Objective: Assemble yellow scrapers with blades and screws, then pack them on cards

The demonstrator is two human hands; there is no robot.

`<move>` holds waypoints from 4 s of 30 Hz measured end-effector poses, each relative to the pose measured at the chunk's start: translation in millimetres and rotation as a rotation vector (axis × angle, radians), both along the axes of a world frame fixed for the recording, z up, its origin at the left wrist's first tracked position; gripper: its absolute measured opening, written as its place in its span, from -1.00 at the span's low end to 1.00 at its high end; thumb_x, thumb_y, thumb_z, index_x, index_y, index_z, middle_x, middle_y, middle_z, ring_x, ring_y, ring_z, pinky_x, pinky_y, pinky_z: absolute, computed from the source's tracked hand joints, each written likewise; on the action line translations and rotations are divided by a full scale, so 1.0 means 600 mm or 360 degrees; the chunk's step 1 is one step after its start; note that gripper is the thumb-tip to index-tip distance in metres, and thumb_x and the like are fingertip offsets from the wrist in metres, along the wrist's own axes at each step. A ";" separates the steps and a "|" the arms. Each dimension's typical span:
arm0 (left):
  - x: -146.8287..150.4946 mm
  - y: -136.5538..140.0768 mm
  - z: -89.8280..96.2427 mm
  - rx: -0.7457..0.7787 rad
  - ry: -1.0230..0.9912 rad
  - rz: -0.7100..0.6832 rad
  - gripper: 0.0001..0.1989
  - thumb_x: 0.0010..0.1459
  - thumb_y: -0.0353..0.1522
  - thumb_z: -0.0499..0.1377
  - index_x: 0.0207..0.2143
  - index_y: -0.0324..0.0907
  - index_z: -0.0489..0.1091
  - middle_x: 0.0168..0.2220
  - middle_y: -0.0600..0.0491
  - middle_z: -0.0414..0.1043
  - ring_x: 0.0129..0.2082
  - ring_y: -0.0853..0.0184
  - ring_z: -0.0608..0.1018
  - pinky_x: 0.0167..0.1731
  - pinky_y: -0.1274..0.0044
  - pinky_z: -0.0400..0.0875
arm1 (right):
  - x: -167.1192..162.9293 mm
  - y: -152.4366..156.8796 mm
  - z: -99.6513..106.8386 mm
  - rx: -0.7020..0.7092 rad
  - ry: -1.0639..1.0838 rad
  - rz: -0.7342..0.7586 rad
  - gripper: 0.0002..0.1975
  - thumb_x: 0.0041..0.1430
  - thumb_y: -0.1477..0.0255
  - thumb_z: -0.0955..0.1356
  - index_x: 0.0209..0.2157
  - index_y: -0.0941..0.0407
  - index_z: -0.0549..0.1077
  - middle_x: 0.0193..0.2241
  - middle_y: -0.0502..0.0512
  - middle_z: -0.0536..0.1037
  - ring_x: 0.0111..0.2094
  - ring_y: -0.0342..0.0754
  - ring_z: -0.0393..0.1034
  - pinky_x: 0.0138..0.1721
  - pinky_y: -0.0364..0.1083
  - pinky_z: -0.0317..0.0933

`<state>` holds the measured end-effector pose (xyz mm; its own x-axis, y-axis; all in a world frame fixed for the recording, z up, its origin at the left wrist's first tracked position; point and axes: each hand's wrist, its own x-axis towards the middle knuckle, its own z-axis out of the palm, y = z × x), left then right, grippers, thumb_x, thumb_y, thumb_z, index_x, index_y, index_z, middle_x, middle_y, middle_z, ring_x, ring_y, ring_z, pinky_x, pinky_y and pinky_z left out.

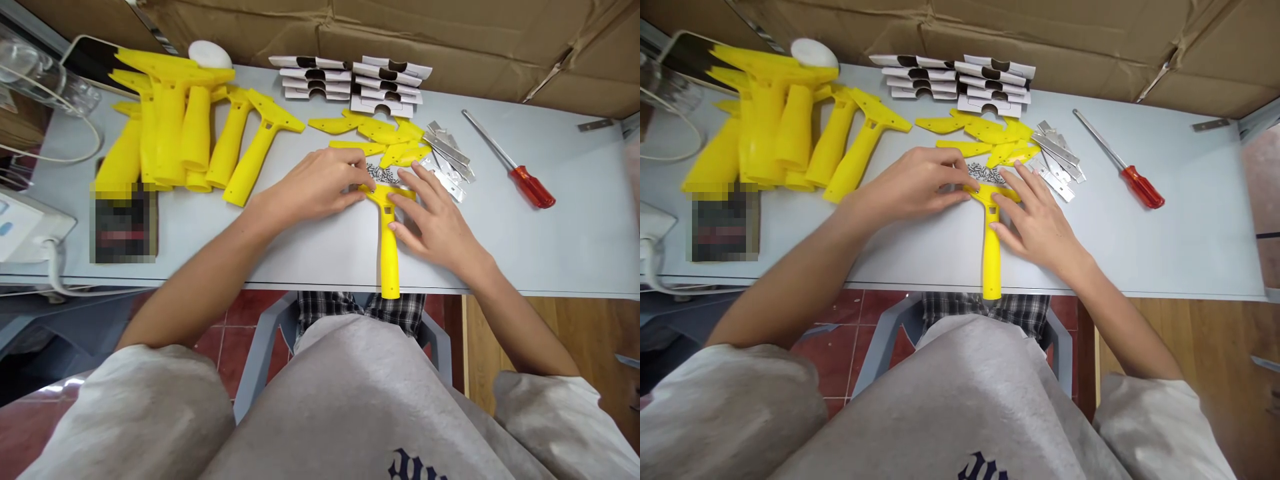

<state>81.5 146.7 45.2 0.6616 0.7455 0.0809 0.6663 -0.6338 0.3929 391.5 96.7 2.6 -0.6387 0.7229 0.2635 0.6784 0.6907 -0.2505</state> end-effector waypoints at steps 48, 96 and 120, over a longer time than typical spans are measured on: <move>0.032 -0.196 -0.053 -0.0042 0.0232 0.0864 -0.22 0.72 -0.08 -0.03 0.76 -0.30 0.15 0.81 -0.40 -0.01 0.85 -0.20 0.08 0.78 -0.23 -0.13 | 0.033 -0.077 -0.042 -0.0171 -0.0135 -0.0464 -0.05 0.77 -0.10 0.05 0.76 0.32 0.22 0.75 0.33 -0.03 0.84 0.27 -0.12 0.87 0.48 -0.08; 0.162 -0.164 0.023 0.0031 0.0626 0.0891 -0.35 0.58 -0.30 0.11 0.62 -0.22 0.42 0.12 -0.33 0.72 -0.11 -0.08 0.82 -0.25 0.32 0.59 | 0.027 -0.072 -0.041 -0.0240 0.0042 -0.0402 -0.11 0.74 -0.04 0.13 0.69 0.34 0.35 0.71 0.38 0.10 0.82 0.29 -0.05 0.86 0.51 -0.04; 0.068 -0.139 -0.003 -0.1050 -0.1288 0.0858 -0.79 -0.03 -0.32 0.36 -0.29 -0.11 0.46 -0.38 0.17 0.43 -0.49 0.41 0.44 -0.48 0.50 0.39 | -0.007 0.054 0.039 -0.0301 -0.0167 -0.0216 -0.60 0.58 0.51 0.27 0.01 0.22 0.78 -0.05 0.27 0.67 0.01 0.06 0.52 0.05 0.01 0.23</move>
